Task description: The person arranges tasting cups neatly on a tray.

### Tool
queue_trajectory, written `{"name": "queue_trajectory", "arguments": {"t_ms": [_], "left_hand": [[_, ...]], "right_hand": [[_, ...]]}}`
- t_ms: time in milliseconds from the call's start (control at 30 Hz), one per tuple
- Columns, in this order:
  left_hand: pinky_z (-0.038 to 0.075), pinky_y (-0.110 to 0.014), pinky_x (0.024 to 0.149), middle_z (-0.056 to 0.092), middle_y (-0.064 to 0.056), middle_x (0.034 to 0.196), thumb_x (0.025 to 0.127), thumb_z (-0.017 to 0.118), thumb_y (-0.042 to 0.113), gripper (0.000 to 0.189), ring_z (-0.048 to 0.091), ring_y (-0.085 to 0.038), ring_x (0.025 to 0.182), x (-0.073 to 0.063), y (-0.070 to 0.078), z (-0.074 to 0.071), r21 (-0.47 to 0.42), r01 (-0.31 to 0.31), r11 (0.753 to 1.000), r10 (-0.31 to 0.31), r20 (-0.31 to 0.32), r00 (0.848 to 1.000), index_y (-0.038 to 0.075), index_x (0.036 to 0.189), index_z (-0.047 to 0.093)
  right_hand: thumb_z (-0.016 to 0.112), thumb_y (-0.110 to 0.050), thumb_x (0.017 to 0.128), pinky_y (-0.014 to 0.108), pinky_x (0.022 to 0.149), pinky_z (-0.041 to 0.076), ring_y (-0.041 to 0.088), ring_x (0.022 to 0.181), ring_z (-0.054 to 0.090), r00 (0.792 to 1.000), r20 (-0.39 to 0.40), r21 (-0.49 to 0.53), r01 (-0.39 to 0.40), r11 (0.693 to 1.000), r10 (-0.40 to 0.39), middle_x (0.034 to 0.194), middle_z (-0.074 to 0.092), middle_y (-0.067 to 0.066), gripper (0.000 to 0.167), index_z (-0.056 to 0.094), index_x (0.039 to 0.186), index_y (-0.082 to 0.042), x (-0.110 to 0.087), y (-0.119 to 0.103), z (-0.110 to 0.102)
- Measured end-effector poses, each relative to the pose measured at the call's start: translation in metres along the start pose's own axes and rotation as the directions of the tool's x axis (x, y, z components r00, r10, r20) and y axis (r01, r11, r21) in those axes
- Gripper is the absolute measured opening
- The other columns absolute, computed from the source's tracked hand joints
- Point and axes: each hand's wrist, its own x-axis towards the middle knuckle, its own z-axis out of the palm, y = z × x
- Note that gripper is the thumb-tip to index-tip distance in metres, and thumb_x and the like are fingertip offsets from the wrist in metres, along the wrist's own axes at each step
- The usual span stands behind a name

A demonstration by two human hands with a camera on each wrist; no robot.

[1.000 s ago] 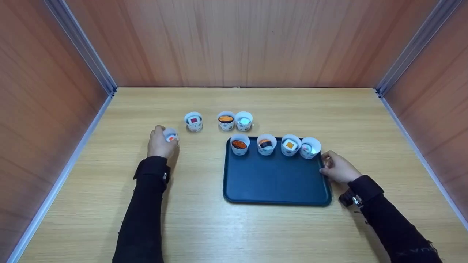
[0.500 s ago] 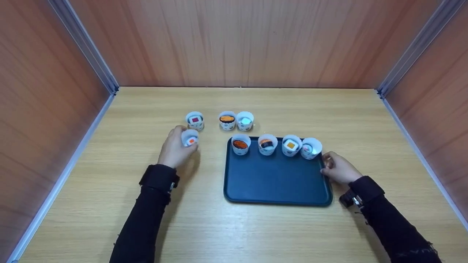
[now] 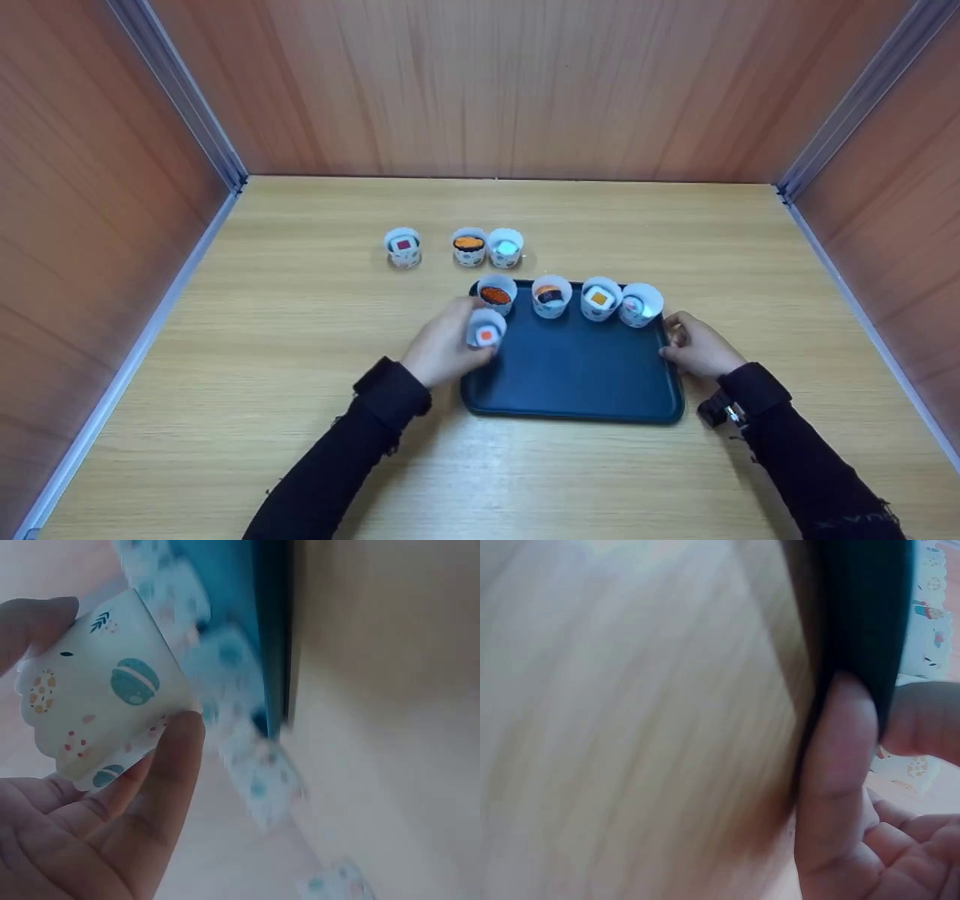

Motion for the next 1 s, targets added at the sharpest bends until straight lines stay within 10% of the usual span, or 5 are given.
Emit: {"name": "queue_trajectory", "arguments": {"t_ms": [300, 733, 1000], "left_hand": [[0.049, -0.038, 0.098, 0.055, -0.010, 0.128, 0.081, 0.078, 0.023, 0.065, 0.056, -0.021, 0.106, 0.005, -0.001, 0.024, 0.068, -0.008, 0.998, -0.003, 0.156, 0.988, 0.005, 0.135, 0.047], [0.047, -0.038, 0.101, 0.054, -0.011, 0.132, 0.079, 0.081, 0.035, 0.076, 0.055, -0.021, 0.111, 0.007, -0.002, 0.025, 0.094, -0.044, 0.995, 0.025, 0.187, 0.982, 0.007, 0.139, 0.045], [0.042, -0.043, 0.108, 0.047, -0.013, 0.143, 0.087, 0.067, 0.051, 0.079, 0.050, -0.026, 0.128, 0.020, -0.011, -0.001, 0.051, -0.001, 0.999, 0.003, -0.041, 0.999, 0.007, 0.147, 0.038]], "right_hand": [[0.058, 0.000, 0.089, 0.026, 0.054, 0.049, 0.011, 0.060, 0.052, 1.000, 0.001, -0.006, -0.020, 1.000, 0.020, 0.078, 0.050, 0.004, 0.048, 0.036, 0.129, 0.014, 0.001, 0.001, 0.000], [0.059, 0.001, 0.088, 0.025, 0.053, 0.050, 0.010, 0.059, 0.051, 1.000, -0.001, 0.004, -0.008, 1.000, 0.008, 0.078, 0.050, 0.004, 0.047, 0.037, 0.128, 0.014, 0.000, 0.002, 0.000], [0.060, -0.001, 0.089, 0.024, 0.051, 0.047, 0.008, 0.056, 0.050, 1.000, 0.005, 0.012, 0.006, 1.000, -0.006, 0.077, 0.048, 0.003, 0.046, 0.037, 0.126, 0.014, 0.000, 0.001, -0.001]]}}
